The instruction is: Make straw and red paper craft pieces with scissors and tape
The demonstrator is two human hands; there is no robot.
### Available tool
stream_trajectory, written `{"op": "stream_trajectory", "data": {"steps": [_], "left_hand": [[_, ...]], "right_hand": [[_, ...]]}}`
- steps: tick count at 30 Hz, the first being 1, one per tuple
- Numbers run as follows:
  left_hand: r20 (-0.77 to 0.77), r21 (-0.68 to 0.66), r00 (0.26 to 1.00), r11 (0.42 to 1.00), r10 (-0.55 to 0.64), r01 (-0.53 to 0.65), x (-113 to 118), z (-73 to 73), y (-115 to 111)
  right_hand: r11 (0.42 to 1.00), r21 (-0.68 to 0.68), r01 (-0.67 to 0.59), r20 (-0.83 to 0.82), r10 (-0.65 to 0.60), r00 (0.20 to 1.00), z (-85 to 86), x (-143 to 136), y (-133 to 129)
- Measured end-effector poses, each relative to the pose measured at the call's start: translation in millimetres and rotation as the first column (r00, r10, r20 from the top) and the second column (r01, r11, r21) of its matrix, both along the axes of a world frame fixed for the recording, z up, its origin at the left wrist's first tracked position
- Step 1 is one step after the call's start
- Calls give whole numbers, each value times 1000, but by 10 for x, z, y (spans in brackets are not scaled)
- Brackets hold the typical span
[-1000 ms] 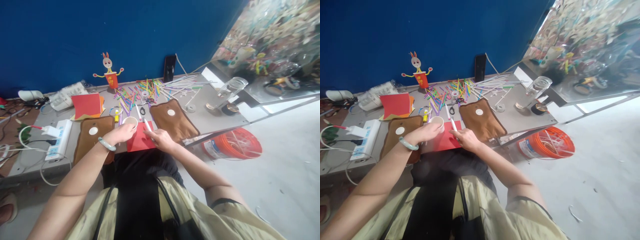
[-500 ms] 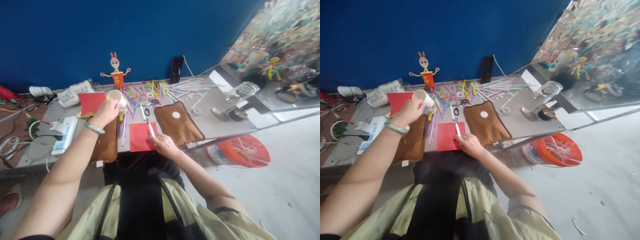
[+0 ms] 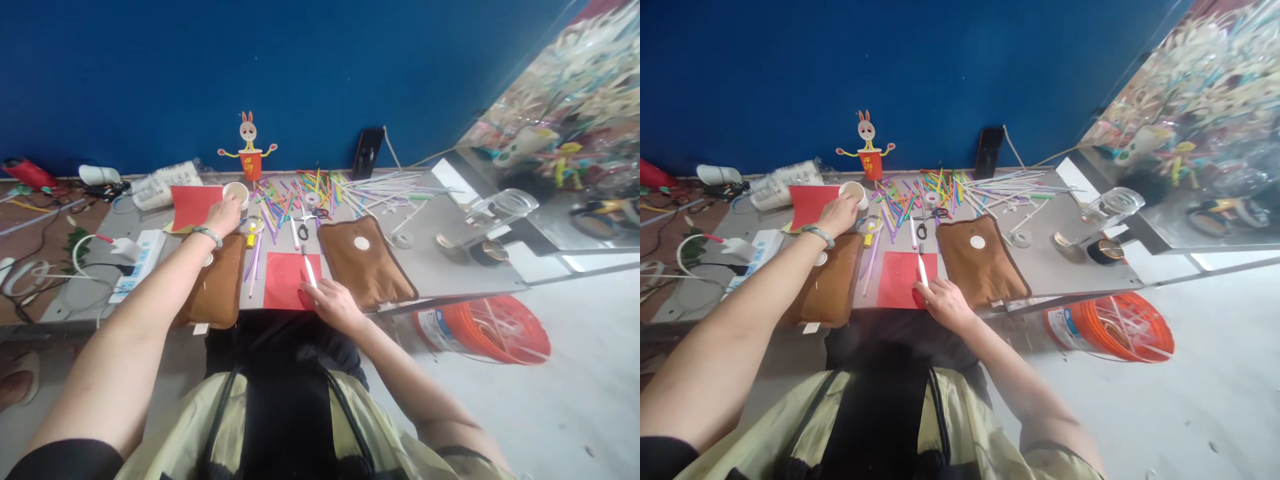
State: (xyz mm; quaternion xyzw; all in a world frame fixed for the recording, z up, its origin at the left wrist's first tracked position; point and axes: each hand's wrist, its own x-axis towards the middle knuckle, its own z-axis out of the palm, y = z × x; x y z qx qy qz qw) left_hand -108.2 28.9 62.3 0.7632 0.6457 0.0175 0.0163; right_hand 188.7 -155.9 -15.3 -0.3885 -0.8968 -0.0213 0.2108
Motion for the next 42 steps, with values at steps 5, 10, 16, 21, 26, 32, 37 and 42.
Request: {"op": "stream_trajectory", "data": {"steps": [5,10,16,21,26,32,37,42], "left_hand": [[29,118,1000,993,-9,5,117,131,-372],[81,60,908,911,-412,408,429,-69,-1259],[180,8,805,819,-566,574,797,-643,-2019],[194,28,838,857,-509,514,890,-765,-2106],[161,50,854,869,-494,493,880,-758,-2093],[102,89,862,867,-497,489,871,-815,-2110],[100,109,867,871,-489,479,865,-782,-2137],[128,134,869,877,-477,462,858,-731,-2154]], "right_hand": [[999,-6,50,-92,-50,995,137,183,120],[855,4,518,-101,-515,851,372,904,687],[514,-246,822,154,-817,556,436,1709,1335],[499,-336,799,143,-811,567,350,1854,1389],[532,-308,789,42,-821,570,388,1800,1312],[831,-252,497,-335,-556,760,657,1081,907],[913,-402,73,-279,-198,940,591,313,620],[893,-438,-103,-276,-25,961,405,-43,659]]}}
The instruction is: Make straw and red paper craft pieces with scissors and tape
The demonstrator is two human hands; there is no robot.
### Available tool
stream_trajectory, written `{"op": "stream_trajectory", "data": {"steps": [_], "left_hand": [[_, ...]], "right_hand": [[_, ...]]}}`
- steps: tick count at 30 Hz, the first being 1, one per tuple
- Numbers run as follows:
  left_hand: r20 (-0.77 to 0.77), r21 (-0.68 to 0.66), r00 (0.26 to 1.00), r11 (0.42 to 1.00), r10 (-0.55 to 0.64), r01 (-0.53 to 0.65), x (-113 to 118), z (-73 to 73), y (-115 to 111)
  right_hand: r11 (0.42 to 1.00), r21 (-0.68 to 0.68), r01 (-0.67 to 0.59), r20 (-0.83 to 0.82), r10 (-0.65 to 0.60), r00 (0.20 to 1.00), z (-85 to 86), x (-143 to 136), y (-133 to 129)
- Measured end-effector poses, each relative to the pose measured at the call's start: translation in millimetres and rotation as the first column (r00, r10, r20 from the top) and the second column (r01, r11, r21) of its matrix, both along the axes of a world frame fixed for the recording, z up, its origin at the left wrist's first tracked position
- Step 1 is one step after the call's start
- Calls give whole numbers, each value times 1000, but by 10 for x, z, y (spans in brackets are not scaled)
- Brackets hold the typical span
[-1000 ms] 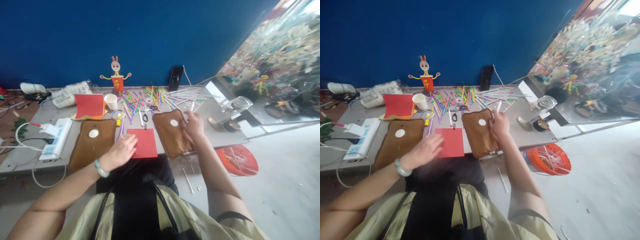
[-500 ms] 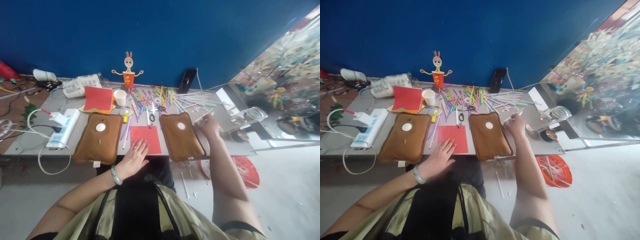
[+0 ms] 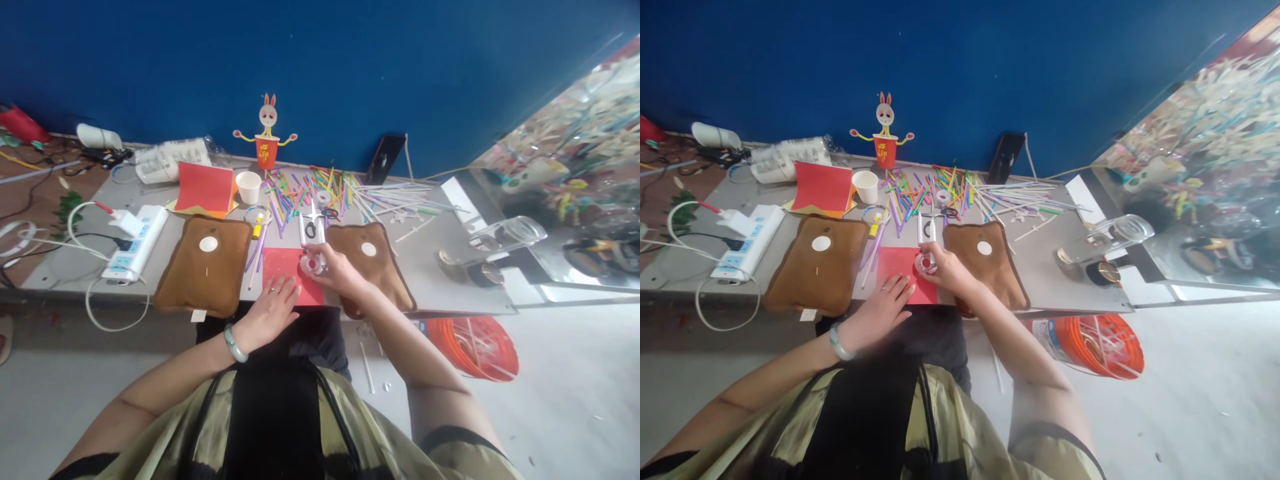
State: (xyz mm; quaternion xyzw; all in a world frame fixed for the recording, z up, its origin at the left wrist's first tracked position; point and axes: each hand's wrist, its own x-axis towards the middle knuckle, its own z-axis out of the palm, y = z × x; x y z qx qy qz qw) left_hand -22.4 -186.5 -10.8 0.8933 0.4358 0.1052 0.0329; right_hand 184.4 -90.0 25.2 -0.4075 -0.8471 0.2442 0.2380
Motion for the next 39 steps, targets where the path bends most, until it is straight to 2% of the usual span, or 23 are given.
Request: {"op": "stream_trajectory", "data": {"steps": [6,10,14,19,26,32,39], "left_hand": [[38,23,998,999,39,-40,62,-11,13],[58,23,997,998,53,-54,97,-27,38],[71,-2,996,998,60,-60,104,-25,62],[72,-13,995,998,66,-65,84,-37,58],[41,13,998,999,42,-43,42,-4,-15],[65,-11,996,998,58,-57,42,35,-47],[90,28,992,995,92,-95,60,14,-37]], "right_hand": [[999,4,-52,-3,52,999,-112,-192,91],[994,1,-106,-3,106,994,-174,-240,139],[995,-14,-101,-24,101,995,-223,-268,178],[996,-10,-92,-5,92,996,-205,-239,212],[985,155,-70,123,51,991,-174,-135,206],[988,140,-64,98,50,994,-213,-159,201],[993,100,-66,57,61,997,-232,-187,205]]}}
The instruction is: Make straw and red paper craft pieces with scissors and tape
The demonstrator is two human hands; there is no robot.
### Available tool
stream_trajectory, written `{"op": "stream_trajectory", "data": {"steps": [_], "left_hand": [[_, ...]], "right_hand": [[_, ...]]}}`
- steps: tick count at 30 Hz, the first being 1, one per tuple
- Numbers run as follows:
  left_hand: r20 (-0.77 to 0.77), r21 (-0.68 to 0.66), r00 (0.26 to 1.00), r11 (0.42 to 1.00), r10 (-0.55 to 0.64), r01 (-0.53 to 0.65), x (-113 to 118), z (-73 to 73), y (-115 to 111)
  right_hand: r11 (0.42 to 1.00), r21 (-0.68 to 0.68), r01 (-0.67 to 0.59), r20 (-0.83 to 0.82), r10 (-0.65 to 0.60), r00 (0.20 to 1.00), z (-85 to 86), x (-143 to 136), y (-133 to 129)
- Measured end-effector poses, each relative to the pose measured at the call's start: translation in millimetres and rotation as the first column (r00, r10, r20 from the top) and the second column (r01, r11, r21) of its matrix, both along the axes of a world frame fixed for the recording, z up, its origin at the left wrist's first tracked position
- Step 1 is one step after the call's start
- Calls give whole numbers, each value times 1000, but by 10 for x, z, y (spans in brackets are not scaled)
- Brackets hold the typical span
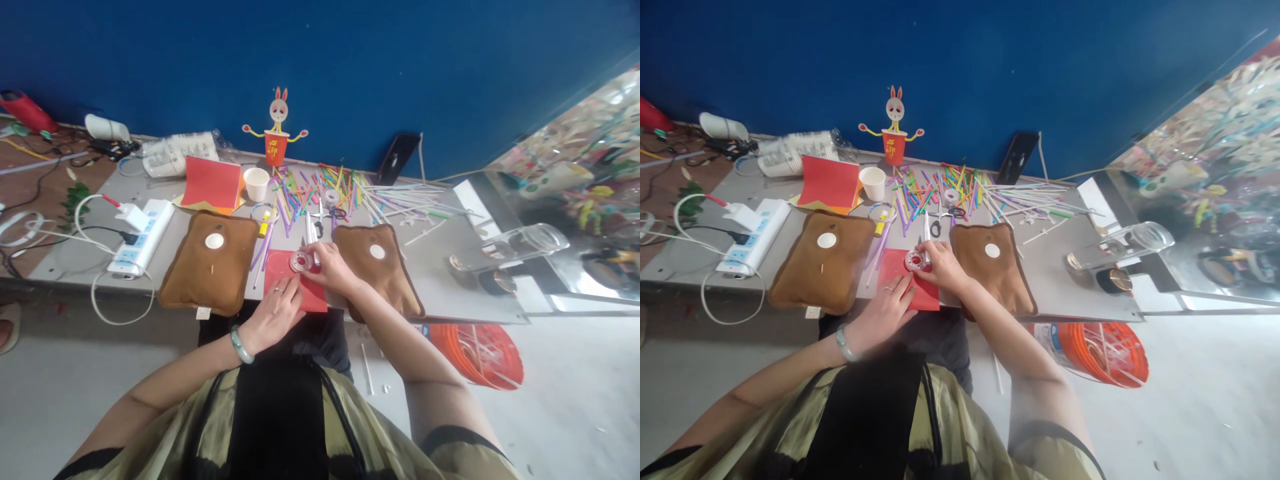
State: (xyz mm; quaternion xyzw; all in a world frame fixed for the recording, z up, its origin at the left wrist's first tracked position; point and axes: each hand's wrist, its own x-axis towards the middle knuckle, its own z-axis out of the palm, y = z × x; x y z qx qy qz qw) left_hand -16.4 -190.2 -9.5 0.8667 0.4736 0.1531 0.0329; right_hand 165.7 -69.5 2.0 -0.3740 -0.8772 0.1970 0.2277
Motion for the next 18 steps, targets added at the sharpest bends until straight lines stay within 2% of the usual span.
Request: {"op": "stream_trajectory", "data": {"steps": [5,10,15,18], "left_hand": [[-21,18,999,999,30,-29,39,6,17],[-90,1,996,1000,24,-24,76,86,46],[-86,4,996,1000,23,-22,80,79,55],[-41,-1,999,1000,30,-30,74,24,55]], "right_hand": [[1000,-18,-3,-11,2,1000,-14,4,-5],[999,-34,-12,-2,12,1000,4,18,3],[998,-47,-49,-40,47,998,189,85,-21],[998,-65,-9,-109,1,994,356,129,-46]]}}
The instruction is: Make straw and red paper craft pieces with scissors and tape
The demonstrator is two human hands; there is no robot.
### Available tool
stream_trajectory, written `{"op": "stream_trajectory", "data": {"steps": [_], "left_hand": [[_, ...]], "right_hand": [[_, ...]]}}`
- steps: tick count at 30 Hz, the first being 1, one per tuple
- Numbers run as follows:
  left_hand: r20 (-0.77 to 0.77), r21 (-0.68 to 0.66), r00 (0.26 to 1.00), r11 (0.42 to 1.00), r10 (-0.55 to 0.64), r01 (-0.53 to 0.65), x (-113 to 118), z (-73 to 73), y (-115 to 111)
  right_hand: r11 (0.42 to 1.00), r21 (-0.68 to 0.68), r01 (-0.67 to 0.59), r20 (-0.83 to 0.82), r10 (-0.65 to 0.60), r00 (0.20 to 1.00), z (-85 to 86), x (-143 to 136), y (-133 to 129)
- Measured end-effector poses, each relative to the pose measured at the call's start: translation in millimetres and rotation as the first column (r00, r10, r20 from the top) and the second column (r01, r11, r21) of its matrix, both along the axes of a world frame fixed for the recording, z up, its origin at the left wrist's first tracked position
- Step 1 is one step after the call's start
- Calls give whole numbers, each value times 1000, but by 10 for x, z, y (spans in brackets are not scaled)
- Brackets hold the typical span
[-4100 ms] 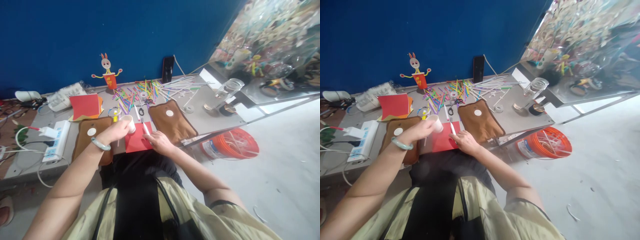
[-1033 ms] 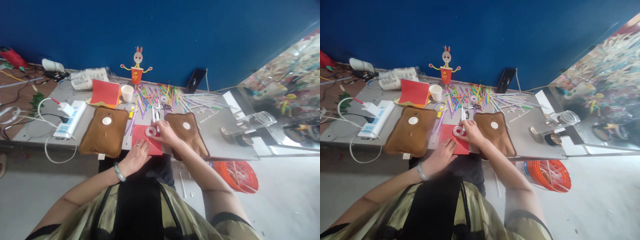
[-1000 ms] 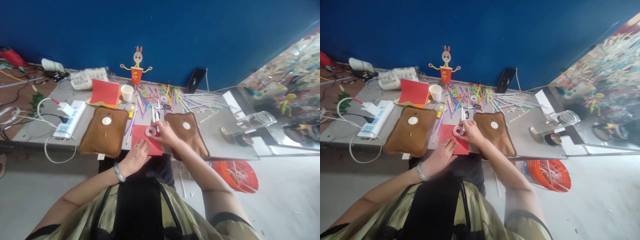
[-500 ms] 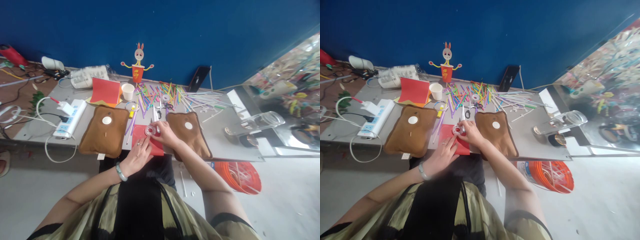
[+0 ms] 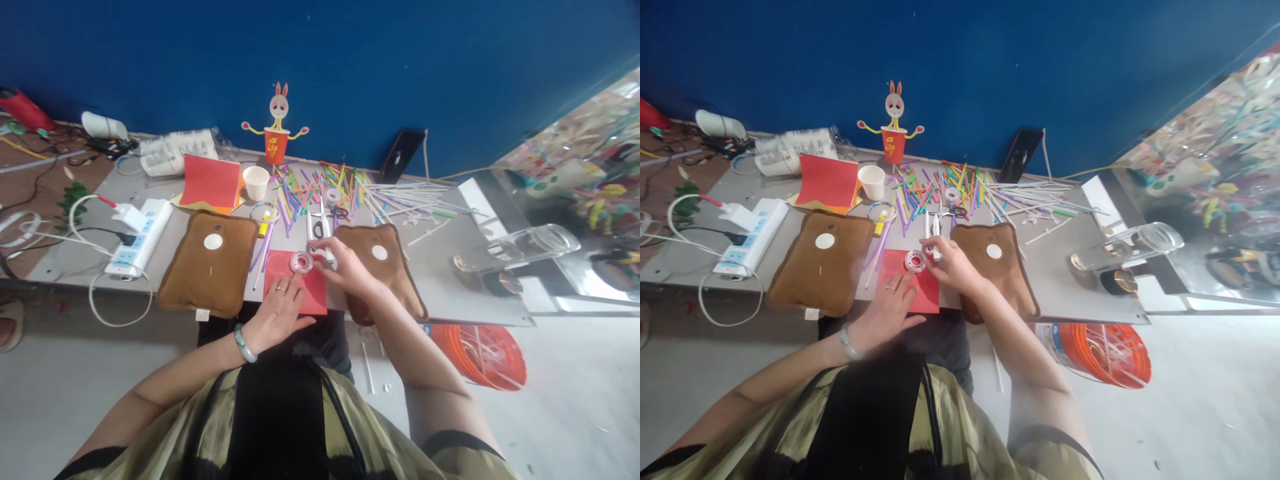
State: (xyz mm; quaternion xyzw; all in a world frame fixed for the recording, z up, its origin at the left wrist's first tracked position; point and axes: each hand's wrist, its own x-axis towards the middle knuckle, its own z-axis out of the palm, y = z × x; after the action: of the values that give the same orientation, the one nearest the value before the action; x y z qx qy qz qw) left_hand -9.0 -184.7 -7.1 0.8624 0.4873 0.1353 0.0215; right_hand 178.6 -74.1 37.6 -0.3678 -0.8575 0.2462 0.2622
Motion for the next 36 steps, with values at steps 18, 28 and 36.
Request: {"op": "stream_trajectory", "data": {"steps": [18,28,36], "left_hand": [[171,-49,961,976,218,-213,-231,-22,459],[311,-42,924,975,222,-220,-243,-163,438],[342,-75,913,975,221,-208,-233,-103,432]], "right_hand": [[982,-26,186,238,-175,956,-268,-154,-82],[988,-14,156,110,-154,982,-409,-230,-101],[998,-26,65,40,-64,997,-459,-260,-118]]}}
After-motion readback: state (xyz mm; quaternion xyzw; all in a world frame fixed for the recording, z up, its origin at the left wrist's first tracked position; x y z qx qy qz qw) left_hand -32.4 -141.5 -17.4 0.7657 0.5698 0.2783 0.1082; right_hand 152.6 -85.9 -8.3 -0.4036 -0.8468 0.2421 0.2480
